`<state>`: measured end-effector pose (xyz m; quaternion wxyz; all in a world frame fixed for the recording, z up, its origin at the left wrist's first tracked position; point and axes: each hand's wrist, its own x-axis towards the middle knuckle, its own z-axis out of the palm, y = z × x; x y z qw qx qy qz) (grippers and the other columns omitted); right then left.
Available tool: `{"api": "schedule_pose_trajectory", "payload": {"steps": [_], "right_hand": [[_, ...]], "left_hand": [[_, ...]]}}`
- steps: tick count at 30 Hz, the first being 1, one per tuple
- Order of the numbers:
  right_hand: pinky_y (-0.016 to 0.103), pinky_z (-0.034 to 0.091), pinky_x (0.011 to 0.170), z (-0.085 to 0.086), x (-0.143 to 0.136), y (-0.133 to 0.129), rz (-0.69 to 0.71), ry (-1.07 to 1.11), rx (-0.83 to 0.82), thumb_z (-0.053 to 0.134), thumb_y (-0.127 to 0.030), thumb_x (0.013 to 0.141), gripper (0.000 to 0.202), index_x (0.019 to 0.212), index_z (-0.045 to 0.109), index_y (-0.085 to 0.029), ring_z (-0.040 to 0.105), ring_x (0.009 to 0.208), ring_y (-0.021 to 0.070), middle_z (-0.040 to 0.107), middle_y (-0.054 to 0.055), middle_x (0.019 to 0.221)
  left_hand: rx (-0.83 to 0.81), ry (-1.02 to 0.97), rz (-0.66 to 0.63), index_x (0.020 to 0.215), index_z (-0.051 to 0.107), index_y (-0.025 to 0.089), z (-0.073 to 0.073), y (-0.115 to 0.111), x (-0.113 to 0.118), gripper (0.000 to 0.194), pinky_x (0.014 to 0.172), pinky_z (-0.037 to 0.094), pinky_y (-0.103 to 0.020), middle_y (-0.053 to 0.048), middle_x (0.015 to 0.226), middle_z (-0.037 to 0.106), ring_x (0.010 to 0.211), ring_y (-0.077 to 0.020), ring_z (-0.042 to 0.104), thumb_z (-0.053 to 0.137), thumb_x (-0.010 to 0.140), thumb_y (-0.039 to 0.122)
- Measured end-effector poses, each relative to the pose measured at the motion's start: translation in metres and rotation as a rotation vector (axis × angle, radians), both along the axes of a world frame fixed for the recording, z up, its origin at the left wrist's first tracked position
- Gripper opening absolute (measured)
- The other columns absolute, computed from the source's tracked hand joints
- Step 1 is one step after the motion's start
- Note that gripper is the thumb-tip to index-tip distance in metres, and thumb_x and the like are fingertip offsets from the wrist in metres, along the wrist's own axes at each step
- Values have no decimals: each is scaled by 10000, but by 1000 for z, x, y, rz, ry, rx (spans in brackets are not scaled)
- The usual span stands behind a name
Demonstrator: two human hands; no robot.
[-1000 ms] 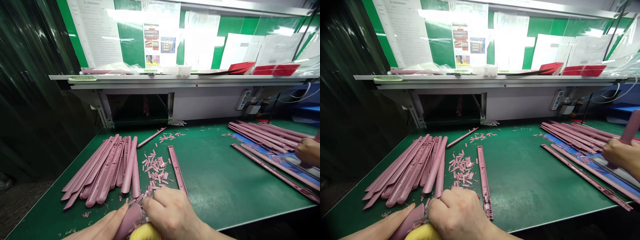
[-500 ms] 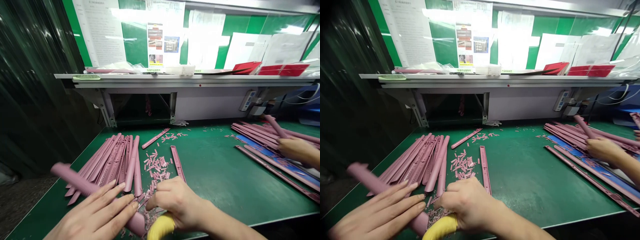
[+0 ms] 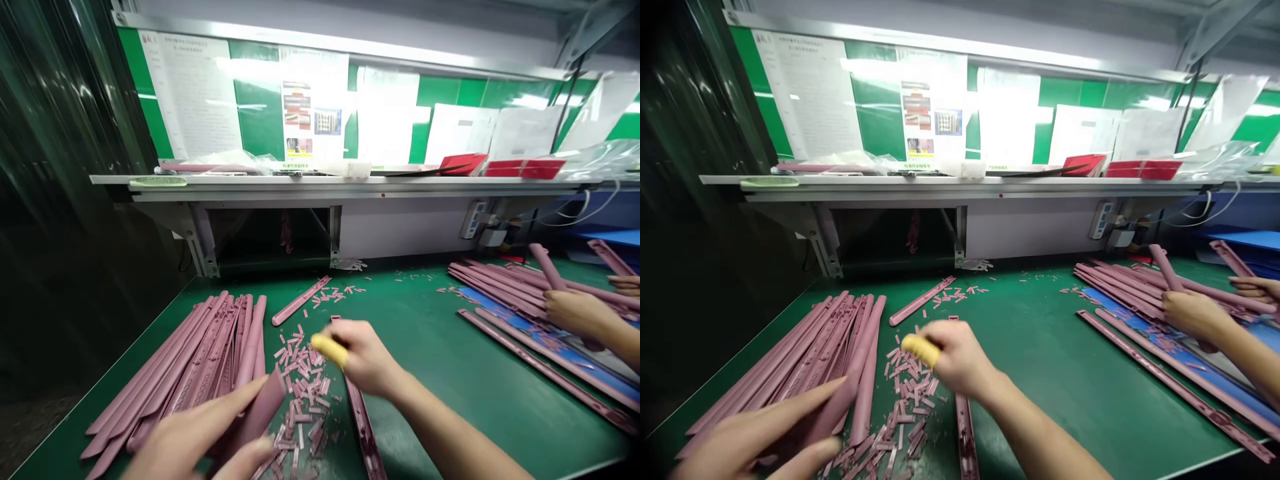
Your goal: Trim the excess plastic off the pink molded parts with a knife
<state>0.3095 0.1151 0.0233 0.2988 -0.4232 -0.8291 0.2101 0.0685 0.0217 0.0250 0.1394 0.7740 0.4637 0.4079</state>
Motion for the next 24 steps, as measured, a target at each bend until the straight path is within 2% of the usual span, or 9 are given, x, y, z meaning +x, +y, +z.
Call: {"api": "schedule_pose_trajectory", "payload": {"steps": [1,2,5,8,11,14,19,22,24], "right_hand": [[270,477,716,2,1,23,-114,-33,-29,455,-484,982,397,875,651,-155,620,778,160,656,22,818],[304,494,734,3,-1,47,-191,-68,-58,481,-433,985,341,927,645,-139,626,811,179,657,39,865],[399,536,800,-1,-20,107,-340,-167,-193,586,-331,951,246,1113,608,-147,635,929,214,631,70,1097],[429,533,842,-12,-50,140,-448,-201,-320,601,-309,945,301,1199,573,-151,619,1009,239,591,97,1203],[436,531,847,-19,-68,153,-505,-171,-423,600,-307,945,317,1217,563,-147,616,1018,243,583,104,1217],[432,534,842,-15,-67,158,-484,-99,-500,602,-303,944,315,1217,563,-149,617,1014,241,583,103,1215],[360,557,741,0,-41,114,-290,109,-511,586,-285,954,248,1160,575,-146,644,873,190,628,68,1080],[234,500,607,1,-29,40,-147,224,-480,671,-225,879,195,1027,561,-164,595,662,121,614,-21,794],[199,455,586,-2,-26,-11,-43,304,-441,741,-264,806,224,888,547,-186,551,646,105,583,-40,766]], "left_hand": [[-341,-114,-36,1239,603,293,-8,16,17,449,602,573,-244,1,957,760,761,-187,720,612,824,466],[-416,-146,-9,1228,598,256,-15,33,35,436,655,574,-273,-14,962,748,777,-185,714,542,867,494],[-440,-108,90,938,673,157,-40,83,90,260,684,529,-357,-21,742,695,712,-198,663,625,836,391],[-425,-99,165,921,640,150,-61,106,120,233,744,509,-398,-2,746,645,715,-171,628,597,871,374],[-436,-181,110,1097,620,164,-66,98,110,283,793,512,-406,-32,892,690,796,-178,655,564,897,357],[-485,-284,133,1084,667,154,-53,80,73,342,881,488,-414,-84,998,719,909,-221,663,610,849,397],[-623,-625,301,1250,563,137,-19,79,25,683,861,496,-386,-148,1178,656,996,-281,632,652,740,583],[-807,-901,177,1300,465,140,-9,81,34,709,796,523,-348,-161,1186,636,946,-234,651,638,761,568],[-905,-1037,32,1153,547,157,-12,71,50,590,688,524,-318,-98,951,691,752,-194,655,708,712,514]]}}
